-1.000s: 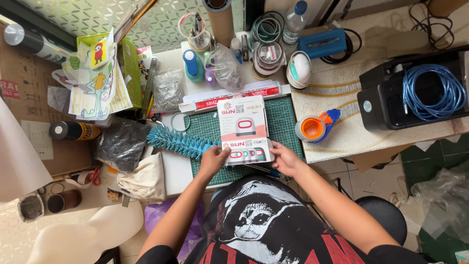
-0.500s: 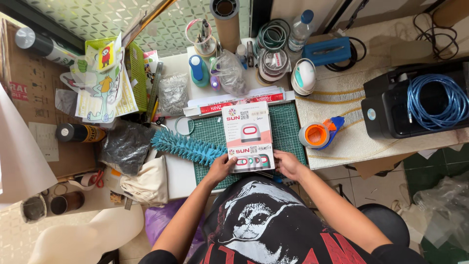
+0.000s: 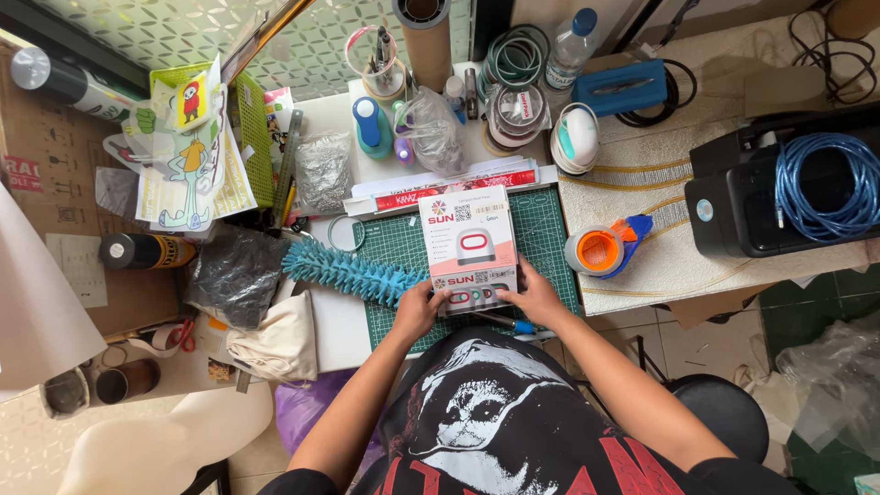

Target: The person packs small metal items into a clear plastic bag, seals it, and places it on a printer. They then gather several small bags of metal items from a cutting mat and place them into a white box. The person also handles a tape dispenser and a blue duster, moving them aside before continuing to pack.

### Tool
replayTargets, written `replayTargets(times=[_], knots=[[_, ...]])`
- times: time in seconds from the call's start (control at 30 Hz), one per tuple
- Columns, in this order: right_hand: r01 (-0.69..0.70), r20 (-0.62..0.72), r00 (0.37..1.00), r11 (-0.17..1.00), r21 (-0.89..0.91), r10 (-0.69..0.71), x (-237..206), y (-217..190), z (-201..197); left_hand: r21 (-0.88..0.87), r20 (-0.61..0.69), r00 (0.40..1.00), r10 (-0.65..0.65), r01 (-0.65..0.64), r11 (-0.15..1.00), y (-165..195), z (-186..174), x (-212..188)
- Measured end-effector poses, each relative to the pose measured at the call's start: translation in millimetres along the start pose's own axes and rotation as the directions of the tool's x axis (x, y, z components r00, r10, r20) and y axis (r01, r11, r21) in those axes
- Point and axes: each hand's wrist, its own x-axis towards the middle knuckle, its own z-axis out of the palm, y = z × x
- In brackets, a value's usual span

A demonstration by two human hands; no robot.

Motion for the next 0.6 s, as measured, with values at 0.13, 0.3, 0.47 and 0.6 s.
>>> replayTargets(times=[0.13, 0.3, 0.47, 0.6], knots=[[0.013, -0.05, 0.999, 0.988, -0.151, -0.02, 9, 2, -2, 0.076, 0.003, 0.999, -0.051, 0.05, 0.996, 13, -15, 4], [0.002, -0.106, 0.994, 0.991, -0.133, -0.016, 10, 1, -4, 0.047, 0.016, 0.991, -0.134, 0.133, 0.99, 22, -18, 6], [0.144, -0.221, 0.924, 0.821, -0.553, -0.311, 7, -13, -5, 0.229, -0.105, 0.994, -0.024, 0.048, 0.972, 13, -12, 6], [0.167, -0.28, 0.911, 0.892, -0.421, -0.303, 17, -19, -4, 0.409, -0.18, 0.968, 0.175, -0.088, 0.908, -1, -21, 25]])
